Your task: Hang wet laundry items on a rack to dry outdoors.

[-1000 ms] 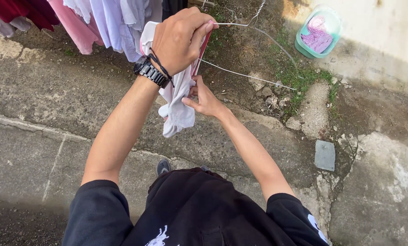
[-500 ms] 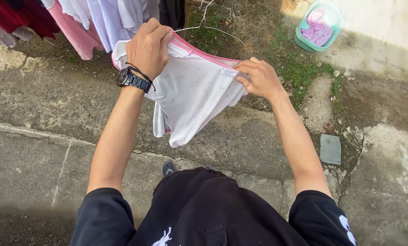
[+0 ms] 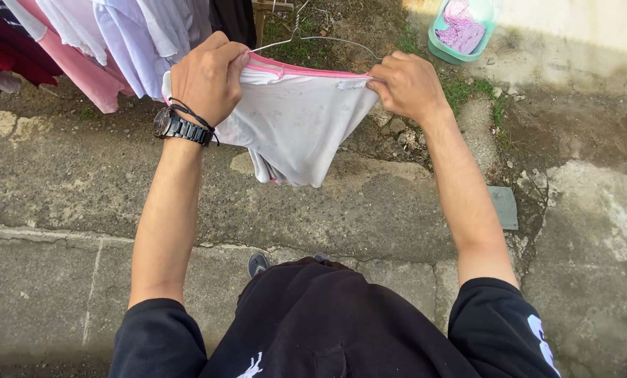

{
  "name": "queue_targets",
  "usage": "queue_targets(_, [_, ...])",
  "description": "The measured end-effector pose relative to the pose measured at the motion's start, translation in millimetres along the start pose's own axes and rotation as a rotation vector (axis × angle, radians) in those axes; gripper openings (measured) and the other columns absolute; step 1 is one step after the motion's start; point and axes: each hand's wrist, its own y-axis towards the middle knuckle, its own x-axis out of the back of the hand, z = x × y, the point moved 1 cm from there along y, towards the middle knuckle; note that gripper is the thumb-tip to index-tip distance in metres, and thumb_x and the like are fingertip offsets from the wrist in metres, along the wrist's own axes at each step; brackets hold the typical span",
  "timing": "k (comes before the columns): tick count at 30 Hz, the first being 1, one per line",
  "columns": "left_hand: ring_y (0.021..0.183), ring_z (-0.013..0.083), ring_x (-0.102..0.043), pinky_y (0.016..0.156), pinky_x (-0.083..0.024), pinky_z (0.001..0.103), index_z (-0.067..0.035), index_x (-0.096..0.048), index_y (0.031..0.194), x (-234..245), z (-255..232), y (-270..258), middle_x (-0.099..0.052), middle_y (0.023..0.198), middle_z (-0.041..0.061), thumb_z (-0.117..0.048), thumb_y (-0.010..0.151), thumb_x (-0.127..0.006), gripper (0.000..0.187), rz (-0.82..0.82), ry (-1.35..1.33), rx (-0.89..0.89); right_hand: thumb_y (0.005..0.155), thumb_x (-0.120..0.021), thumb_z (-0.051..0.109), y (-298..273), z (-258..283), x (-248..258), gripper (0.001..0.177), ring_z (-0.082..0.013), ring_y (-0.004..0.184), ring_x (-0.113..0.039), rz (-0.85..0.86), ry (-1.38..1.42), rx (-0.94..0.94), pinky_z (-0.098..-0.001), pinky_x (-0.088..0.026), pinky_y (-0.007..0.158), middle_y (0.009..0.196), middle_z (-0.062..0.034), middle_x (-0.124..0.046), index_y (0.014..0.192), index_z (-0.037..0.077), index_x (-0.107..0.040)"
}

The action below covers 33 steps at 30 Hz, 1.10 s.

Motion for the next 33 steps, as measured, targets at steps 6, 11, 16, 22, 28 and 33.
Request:
queue_targets(6, [0.073,0.0331,-0.068,0.057,-0.05,0.046,-0.009,-0.075,0.098,-21,-4,-6,-0.065,0.089,0.008,-0.016,0.104,-0.067,0.012,-0.02,0.153,0.046,0.101,-0.072,0.03,-5,12,-58,0.02,-0.0213,0.069,-0.069,0.371,-0.003,-0.241,-0.0382,-0.057,0.06,0.072,-0.0096,-0.071,0.098,0.012,-0.08])
queue_targets(11, [0.069,0.0325,-0.068,0.054,-0.052,0.044,-0.01,-0.075,0.096,-30,-14,-10,-0.065,0.087,0.007,-0.017,0.101,-0.068,0.011,0.001,0.181,0.05,0.094,-0.075,0.04,-11,13,-83,0.031,-0.0264,0.088,-0.071,0.526,-0.108,-0.307,-0.042,-0.059,0.07,0.08,-0.0131,-0.073,0.093,0.01,-0.08])
queue_targets(16, [0.068,0.0305,-0.069,0.052,-0.052,0.043,-0.011,-0.076,0.092,-35,-14,-15,-0.064,0.084,0.007,-0.018,0.099,-0.069,0.012,0.036,0.208,0.049,0.085,-0.079,0.041,-5,4,-80,0.033,-0.0276,0.104,-0.065,0.489,-0.126,-0.283,-0.0435,-0.058,0.075,0.106,-0.0122,-0.073,0.089,0.008,-0.081])
queue_targets(22, [0.069,0.0322,-0.068,0.056,-0.05,0.044,-0.01,-0.077,0.094,-34,-12,-16,-0.066,0.086,0.007,-0.018,0.1,-0.07,0.012,-0.009,0.091,0.101,0.087,-0.073,0.004,14,22,-39,0.014,-0.0193,0.108,-0.061,0.141,0.059,-0.033,-0.0376,-0.054,0.092,0.115,-0.0004,-0.072,0.098,0.009,-0.079])
queue_targets(28, [0.074,0.0359,-0.066,0.061,-0.049,0.046,-0.007,-0.076,0.097,-34,-33,-7,-0.066,0.089,0.01,-0.017,0.1,-0.07,0.012,-0.058,-0.113,0.127,0.086,-0.075,0.002,48,70,30,0.013,-0.0168,0.115,-0.059,-0.271,0.333,0.068,-0.0344,-0.055,0.101,0.128,-0.0117,-0.065,0.099,0.002,-0.073])
queue_targets(33, [0.073,0.033,-0.066,0.062,-0.048,0.044,-0.005,-0.075,0.101,-13,-33,-1,-0.064,0.087,0.011,-0.014,0.104,-0.069,0.012,-0.093,-0.25,0.143,0.097,-0.074,0.037,35,31,-11,0.029,-0.0182,0.053,-0.064,-0.106,0.353,-0.698,-0.0356,-0.047,0.051,0.062,-0.0064,-0.066,0.096,0.008,-0.073])
